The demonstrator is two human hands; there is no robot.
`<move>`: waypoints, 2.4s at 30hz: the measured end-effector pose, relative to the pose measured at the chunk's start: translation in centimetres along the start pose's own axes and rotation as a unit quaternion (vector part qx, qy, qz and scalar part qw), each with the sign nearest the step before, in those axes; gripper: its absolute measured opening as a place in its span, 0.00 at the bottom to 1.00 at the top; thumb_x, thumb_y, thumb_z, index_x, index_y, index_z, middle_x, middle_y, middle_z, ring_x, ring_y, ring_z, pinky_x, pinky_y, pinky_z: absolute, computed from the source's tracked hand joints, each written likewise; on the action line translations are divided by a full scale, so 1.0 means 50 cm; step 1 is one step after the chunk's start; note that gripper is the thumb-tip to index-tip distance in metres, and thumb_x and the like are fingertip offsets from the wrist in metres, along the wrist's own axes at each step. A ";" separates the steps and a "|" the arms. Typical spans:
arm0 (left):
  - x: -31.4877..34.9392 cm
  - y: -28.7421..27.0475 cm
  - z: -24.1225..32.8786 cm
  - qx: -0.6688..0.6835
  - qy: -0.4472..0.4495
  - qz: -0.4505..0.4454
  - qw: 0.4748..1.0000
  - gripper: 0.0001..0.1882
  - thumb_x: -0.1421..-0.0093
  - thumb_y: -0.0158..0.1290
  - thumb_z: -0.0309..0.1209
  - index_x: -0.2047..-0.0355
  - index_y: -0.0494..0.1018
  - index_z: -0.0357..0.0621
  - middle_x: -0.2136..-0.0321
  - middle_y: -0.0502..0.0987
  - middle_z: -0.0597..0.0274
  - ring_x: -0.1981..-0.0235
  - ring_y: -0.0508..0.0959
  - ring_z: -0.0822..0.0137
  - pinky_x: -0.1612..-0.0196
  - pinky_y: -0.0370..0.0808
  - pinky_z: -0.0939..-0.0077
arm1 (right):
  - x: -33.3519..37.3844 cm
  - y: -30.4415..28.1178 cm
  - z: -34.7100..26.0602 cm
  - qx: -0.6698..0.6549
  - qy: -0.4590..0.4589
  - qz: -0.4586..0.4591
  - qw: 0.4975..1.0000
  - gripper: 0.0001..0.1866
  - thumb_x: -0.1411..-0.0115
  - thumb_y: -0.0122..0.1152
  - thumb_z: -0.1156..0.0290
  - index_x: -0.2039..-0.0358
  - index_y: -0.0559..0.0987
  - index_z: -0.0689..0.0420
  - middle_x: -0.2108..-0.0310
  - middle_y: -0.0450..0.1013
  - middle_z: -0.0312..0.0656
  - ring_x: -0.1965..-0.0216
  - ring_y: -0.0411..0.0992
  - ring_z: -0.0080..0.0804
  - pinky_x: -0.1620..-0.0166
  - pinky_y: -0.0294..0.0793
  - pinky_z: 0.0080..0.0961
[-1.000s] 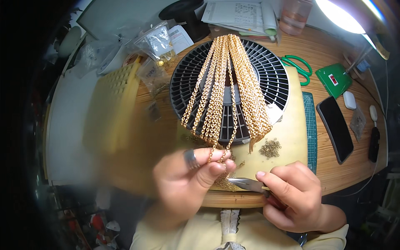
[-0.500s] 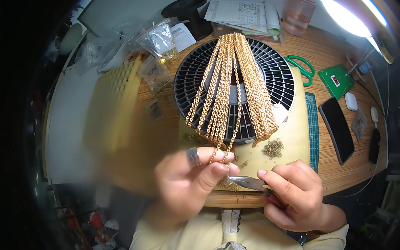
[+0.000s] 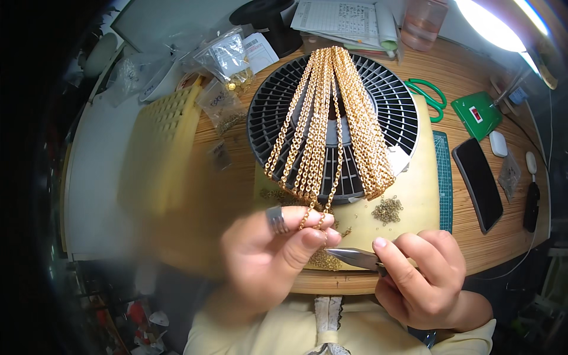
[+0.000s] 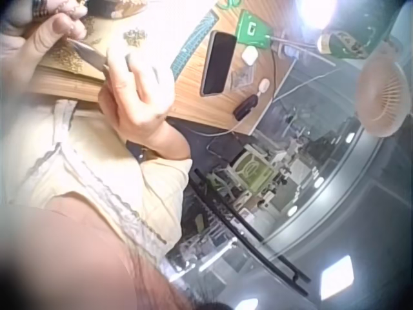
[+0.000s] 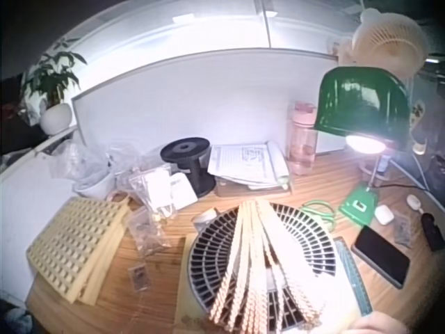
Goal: Assembling and cutting sections of gold jewelry chains at a workbench.
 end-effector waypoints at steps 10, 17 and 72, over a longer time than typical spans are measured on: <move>-0.001 0.000 0.002 -0.010 0.000 -0.001 1.000 0.08 0.36 0.54 0.22 0.59 0.74 0.28 0.63 0.80 0.49 0.63 0.82 0.65 0.56 0.80 0.72 | -0.002 0.000 -0.002 0.007 0.006 0.001 1.000 0.29 0.68 0.62 0.79 0.58 0.80 0.64 0.70 0.71 0.43 0.75 0.66 0.37 0.71 0.67 0.30; 0.000 -0.001 0.002 -0.013 0.008 0.001 1.000 0.08 0.36 0.55 0.22 0.59 0.74 0.28 0.64 0.80 0.49 0.63 0.82 0.65 0.56 0.80 0.71 | 0.001 -0.002 -0.005 0.029 -0.003 0.011 1.000 0.29 0.68 0.61 0.79 0.58 0.80 0.64 0.70 0.71 0.43 0.74 0.65 0.37 0.72 0.66 0.30; 0.003 0.014 0.026 -0.319 0.183 -0.047 0.929 0.18 0.46 0.54 0.18 0.53 0.71 0.30 0.60 0.73 0.41 0.59 0.74 0.43 0.58 0.72 0.56 | -0.014 0.008 -0.002 0.094 -0.044 0.012 0.995 0.26 0.63 0.62 0.76 0.57 0.80 0.63 0.68 0.71 0.43 0.72 0.66 0.37 0.72 0.64 0.30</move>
Point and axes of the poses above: each hand's wrist, its own x-axis away from the middle knuckle, its own y-axis out of the palm, z = x × y, the point moved 5 cm from there along -x, towards the middle knuckle
